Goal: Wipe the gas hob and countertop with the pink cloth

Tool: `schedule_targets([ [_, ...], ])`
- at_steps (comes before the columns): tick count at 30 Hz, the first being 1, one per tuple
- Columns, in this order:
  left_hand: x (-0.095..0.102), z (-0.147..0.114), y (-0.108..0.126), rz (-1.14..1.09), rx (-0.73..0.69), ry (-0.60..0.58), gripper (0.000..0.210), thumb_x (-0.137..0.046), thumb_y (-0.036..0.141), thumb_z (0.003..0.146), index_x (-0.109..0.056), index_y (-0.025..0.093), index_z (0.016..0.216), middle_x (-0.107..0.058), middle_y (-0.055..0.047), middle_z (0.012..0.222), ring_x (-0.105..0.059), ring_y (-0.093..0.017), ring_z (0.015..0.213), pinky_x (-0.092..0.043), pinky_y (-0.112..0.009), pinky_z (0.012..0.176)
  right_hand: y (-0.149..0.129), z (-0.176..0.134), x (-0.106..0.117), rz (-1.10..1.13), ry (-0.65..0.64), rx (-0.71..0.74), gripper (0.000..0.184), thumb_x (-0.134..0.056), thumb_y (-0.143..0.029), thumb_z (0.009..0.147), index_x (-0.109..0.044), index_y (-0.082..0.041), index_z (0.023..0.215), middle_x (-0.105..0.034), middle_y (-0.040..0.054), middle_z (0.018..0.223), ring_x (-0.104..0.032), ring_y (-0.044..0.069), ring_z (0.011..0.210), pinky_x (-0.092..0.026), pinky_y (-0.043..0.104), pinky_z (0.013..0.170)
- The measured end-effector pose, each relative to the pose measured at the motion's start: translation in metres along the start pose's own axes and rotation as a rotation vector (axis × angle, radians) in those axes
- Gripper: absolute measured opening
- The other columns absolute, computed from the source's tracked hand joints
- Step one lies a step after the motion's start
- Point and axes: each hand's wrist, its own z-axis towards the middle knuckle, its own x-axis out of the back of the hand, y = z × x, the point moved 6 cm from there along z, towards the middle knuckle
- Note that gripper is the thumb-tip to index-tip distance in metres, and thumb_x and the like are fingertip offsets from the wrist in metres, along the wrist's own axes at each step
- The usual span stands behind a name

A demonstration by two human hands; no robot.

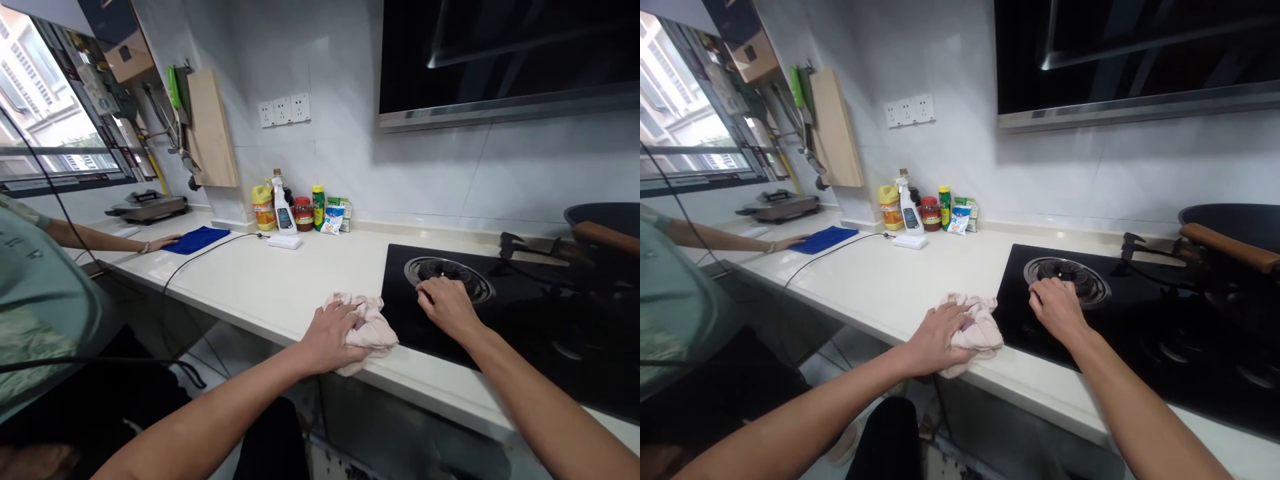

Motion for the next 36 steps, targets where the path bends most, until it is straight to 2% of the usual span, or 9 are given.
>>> schedule_targets([
  [5,0.014,-0.025,-0.034,0.071,0.116,0.020,0.058,-0.067,0.058,0.080,-0.060,0.030,0.131,-0.051,-0.007,0.151,-0.041,-0.034,0.141,-0.037,-0.050,0.110,-0.001,0.002,0.011,-0.141,-0.039,0.042,0.021,-0.050,-0.022,0.093,-0.070,-0.017,0.091,-0.068,0.0084,0.088,-0.054,0.024,0.089,-0.029,0.040,0.080],
  [12,0.042,-0.060,-0.135,0.243,0.508,0.047,0.059,-0.059,0.056,0.084,-0.057,0.028,0.137,-0.049,-0.006,0.154,-0.037,-0.032,0.144,-0.036,-0.045,0.112,-0.003,-0.011,0.038,-0.139,0.000,0.050,0.019,-0.052,-0.021,0.092,-0.070,-0.019,0.094,-0.067,0.0075,0.094,-0.054,0.024,0.089,-0.030,0.040,0.079],
  [16,0.057,-0.067,-0.179,0.266,0.658,0.111,0.064,-0.049,0.064,0.086,-0.058,0.024,0.136,-0.053,-0.011,0.149,-0.048,-0.035,0.134,-0.042,-0.051,0.105,-0.015,-0.031,0.051,0.015,0.040,0.025,0.018,-0.050,-0.023,0.094,-0.068,-0.020,0.093,-0.068,0.0051,0.093,-0.058,0.022,0.088,-0.034,0.038,0.081],
  [19,0.066,-0.065,-0.205,0.269,0.742,0.142,0.069,-0.047,0.069,0.083,-0.061,0.022,0.132,-0.057,-0.013,0.144,-0.049,-0.038,0.130,-0.043,-0.052,0.102,-0.023,-0.048,0.075,0.163,0.085,-0.031,0.019,-0.049,-0.028,0.096,-0.067,-0.023,0.095,-0.069,0.0033,0.092,-0.061,0.021,0.089,-0.037,0.037,0.082],
  [22,0.071,-0.056,-0.225,0.267,0.832,0.159,0.072,-0.046,0.070,0.082,-0.061,0.021,0.132,-0.057,-0.015,0.143,-0.046,-0.041,0.132,-0.043,-0.053,0.101,-0.023,-0.069,0.110,0.241,0.191,-0.144,0.020,-0.049,-0.035,0.096,-0.067,-0.025,0.096,-0.070,0.0023,0.095,-0.063,0.020,0.090,-0.041,0.036,0.084],
  [25,0.073,-0.045,-0.235,0.267,0.870,0.184,0.073,-0.043,0.069,0.084,-0.058,0.020,0.136,-0.053,-0.017,0.147,-0.043,-0.045,0.134,-0.039,-0.058,0.102,-0.010,-0.092,0.130,0.242,0.263,-0.285,0.023,-0.050,-0.041,0.095,-0.067,-0.027,0.095,-0.071,0.0013,0.096,-0.063,0.020,0.089,-0.044,0.036,0.084],
  [27,0.072,-0.039,-0.237,0.270,0.871,0.196,0.074,-0.043,0.069,0.084,-0.057,0.020,0.137,-0.052,-0.018,0.148,-0.042,-0.047,0.134,-0.036,-0.061,0.103,0.001,-0.108,0.126,0.207,0.243,-0.338,0.026,-0.049,-0.045,0.094,-0.068,-0.028,0.093,-0.071,0.0012,0.096,-0.064,0.021,0.091,-0.044,0.037,0.085],
  [32,0.062,-0.039,-0.227,0.304,0.771,0.187,0.073,-0.046,0.070,0.083,-0.058,0.020,0.135,-0.052,-0.018,0.147,-0.042,-0.047,0.132,-0.036,-0.062,0.102,0.035,-0.147,0.082,0.132,0.112,-0.444,0.036,-0.045,-0.053,0.089,-0.071,-0.027,0.090,-0.072,0.0047,0.099,-0.064,0.027,0.096,-0.047,0.042,0.085],
  [36,0.048,-0.036,-0.195,0.294,0.660,0.198,0.069,-0.049,0.067,0.083,-0.059,0.022,0.135,-0.052,-0.016,0.148,-0.040,-0.045,0.135,-0.035,-0.062,0.104,0.037,-0.163,0.060,0.074,0.052,-0.459,0.036,-0.046,-0.050,0.089,-0.071,-0.026,0.097,-0.071,0.0064,0.103,-0.063,0.029,0.100,-0.048,0.046,0.089],
])
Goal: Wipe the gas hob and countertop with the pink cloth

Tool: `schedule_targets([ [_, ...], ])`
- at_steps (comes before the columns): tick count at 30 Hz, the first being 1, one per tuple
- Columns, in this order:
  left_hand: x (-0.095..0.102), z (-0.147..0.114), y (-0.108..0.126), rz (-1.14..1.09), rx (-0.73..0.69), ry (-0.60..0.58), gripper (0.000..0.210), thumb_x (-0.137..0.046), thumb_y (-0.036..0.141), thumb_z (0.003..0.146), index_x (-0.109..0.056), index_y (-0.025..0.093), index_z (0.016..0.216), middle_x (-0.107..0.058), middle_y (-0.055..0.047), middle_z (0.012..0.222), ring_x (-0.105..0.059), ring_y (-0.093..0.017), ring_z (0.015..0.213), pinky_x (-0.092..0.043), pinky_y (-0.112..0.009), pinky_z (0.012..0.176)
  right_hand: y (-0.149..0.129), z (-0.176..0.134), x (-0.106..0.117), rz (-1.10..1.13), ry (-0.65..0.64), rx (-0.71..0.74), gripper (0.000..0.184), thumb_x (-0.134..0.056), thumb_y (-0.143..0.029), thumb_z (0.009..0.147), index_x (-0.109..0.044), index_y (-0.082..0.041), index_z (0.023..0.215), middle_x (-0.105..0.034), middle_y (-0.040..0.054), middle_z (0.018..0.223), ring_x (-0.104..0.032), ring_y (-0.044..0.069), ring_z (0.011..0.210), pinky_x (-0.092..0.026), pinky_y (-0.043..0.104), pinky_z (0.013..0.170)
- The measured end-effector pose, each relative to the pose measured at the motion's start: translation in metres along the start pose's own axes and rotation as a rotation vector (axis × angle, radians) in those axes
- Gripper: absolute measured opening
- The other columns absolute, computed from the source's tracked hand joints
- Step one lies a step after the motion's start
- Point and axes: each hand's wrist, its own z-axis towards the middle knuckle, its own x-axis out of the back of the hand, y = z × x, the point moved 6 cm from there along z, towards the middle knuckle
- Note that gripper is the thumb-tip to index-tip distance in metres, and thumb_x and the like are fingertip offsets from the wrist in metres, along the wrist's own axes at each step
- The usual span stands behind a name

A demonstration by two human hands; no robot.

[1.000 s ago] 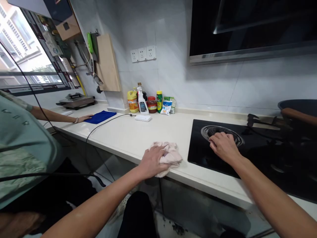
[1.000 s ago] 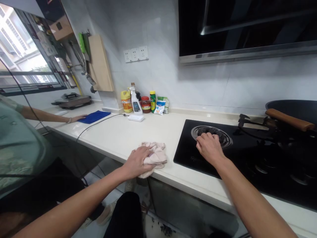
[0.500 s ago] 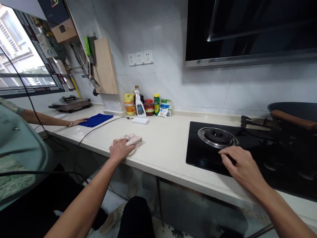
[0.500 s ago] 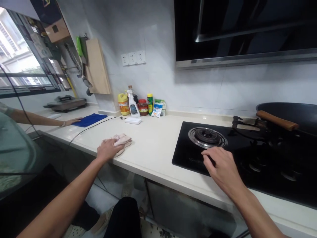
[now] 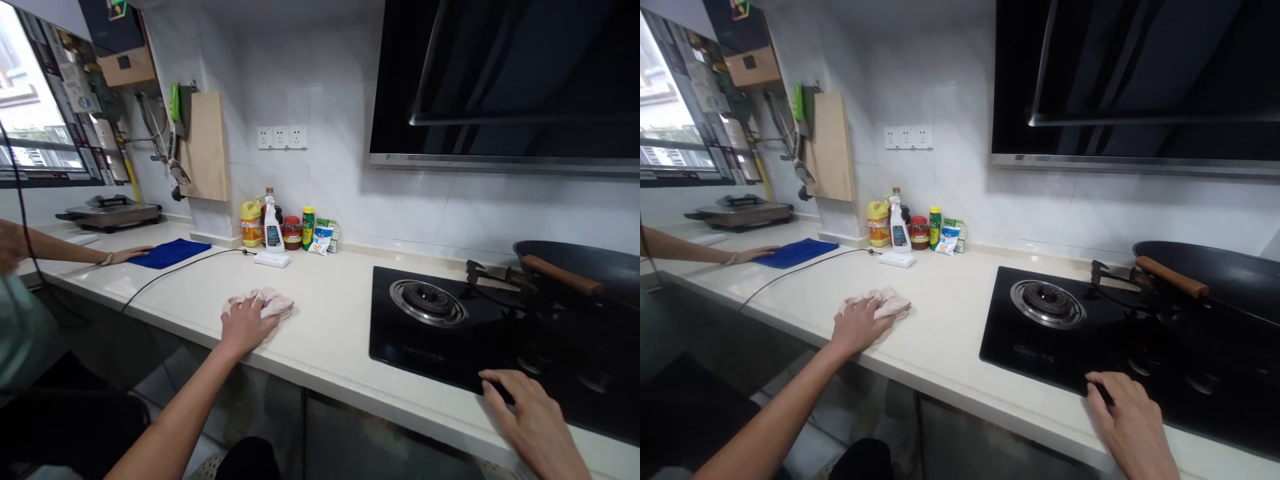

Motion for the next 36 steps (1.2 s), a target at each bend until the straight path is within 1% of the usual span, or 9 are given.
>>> schedule_targets([
  [6,0.004,-0.027,0.065,-0.069,-0.182,0.026,0.055,-0.057,0.059,0.085,-0.063,0.025,0.128,-0.053,-0.013,0.148,-0.045,-0.040,0.133,-0.037,-0.059,0.103,-0.013,-0.003,0.007,-0.027,0.028,-0.023,0.037,-0.042,-0.049,0.093,-0.069,-0.023,0.093,-0.071,0.0075,0.101,-0.064,0.029,0.100,-0.047,0.044,0.091],
  [10,0.004,-0.037,0.087,-0.115,-0.279,0.033,0.051,-0.060,0.055,0.085,-0.063,0.027,0.128,-0.054,-0.010,0.148,-0.046,-0.039,0.132,-0.040,-0.056,0.101,0.003,-0.002,0.009,-0.007,0.058,-0.164,0.039,-0.043,-0.051,0.091,-0.070,-0.024,0.092,-0.073,0.0076,0.103,-0.066,0.028,0.096,-0.050,0.040,0.082],
  [17,0.003,-0.033,0.087,-0.138,-0.305,0.000,0.053,-0.058,0.058,0.086,-0.063,0.027,0.129,-0.053,-0.010,0.149,-0.043,-0.038,0.137,-0.039,-0.058,0.103,0.019,-0.004,0.006,0.034,0.058,-0.285,0.039,-0.046,-0.054,0.086,-0.071,-0.024,0.092,-0.073,0.0066,0.104,-0.068,0.028,0.087,-0.052,0.041,0.075],
  [20,0.004,-0.033,0.087,-0.133,-0.281,-0.001,0.054,-0.057,0.058,0.087,-0.063,0.025,0.130,-0.052,-0.011,0.150,-0.041,-0.038,0.138,-0.038,-0.058,0.104,0.014,-0.004,0.010,0.026,0.114,-0.234,0.036,-0.045,-0.045,0.087,-0.071,-0.022,0.098,-0.074,0.0075,0.102,-0.069,0.028,0.090,-0.052,0.041,0.079],
  [22,0.006,-0.035,0.088,-0.138,-0.271,0.015,0.055,-0.057,0.057,0.087,-0.063,0.024,0.130,-0.053,-0.012,0.149,-0.041,-0.038,0.139,-0.038,-0.057,0.105,0.008,-0.004,0.012,0.028,0.141,-0.152,0.034,-0.043,-0.038,0.087,-0.070,-0.022,0.099,-0.074,0.0067,0.099,-0.069,0.027,0.092,-0.051,0.041,0.083],
  [26,0.005,-0.036,0.089,-0.155,-0.280,0.042,0.054,-0.057,0.059,0.086,-0.064,0.025,0.127,-0.055,-0.013,0.146,-0.044,-0.038,0.136,-0.039,-0.057,0.104,-0.004,-0.007,0.013,0.031,0.144,0.002,0.032,-0.040,-0.033,0.090,-0.070,-0.023,0.092,-0.074,0.0047,0.095,-0.069,0.026,0.094,-0.049,0.041,0.087],
  [30,0.002,-0.029,0.090,-0.172,-0.258,0.002,0.056,-0.056,0.062,0.084,-0.065,0.027,0.126,-0.054,-0.012,0.148,-0.041,-0.040,0.137,-0.036,-0.058,0.105,-0.002,-0.007,0.010,0.075,0.101,0.021,0.032,-0.041,-0.035,0.092,-0.071,-0.024,0.095,-0.074,0.0047,0.099,-0.068,0.026,0.098,-0.049,0.041,0.088],
  [33,0.001,-0.023,0.091,-0.171,-0.243,-0.044,0.058,-0.055,0.061,0.084,-0.063,0.028,0.130,-0.052,-0.010,0.150,-0.037,-0.042,0.140,-0.034,-0.059,0.106,0.003,-0.005,0.003,0.131,0.020,0.041,0.033,-0.041,-0.037,0.093,-0.072,-0.025,0.098,-0.073,0.0043,0.099,-0.067,0.024,0.096,-0.051,0.040,0.086],
  [36,0.000,-0.017,0.090,-0.163,-0.224,-0.081,0.064,-0.053,0.064,0.084,-0.060,0.027,0.135,-0.049,-0.012,0.152,-0.036,-0.042,0.141,-0.034,-0.058,0.106,0.008,-0.003,-0.001,0.127,-0.003,0.022,0.036,-0.041,-0.039,0.094,-0.073,-0.025,0.101,-0.073,0.0036,0.101,-0.067,0.024,0.096,-0.052,0.039,0.085],
])
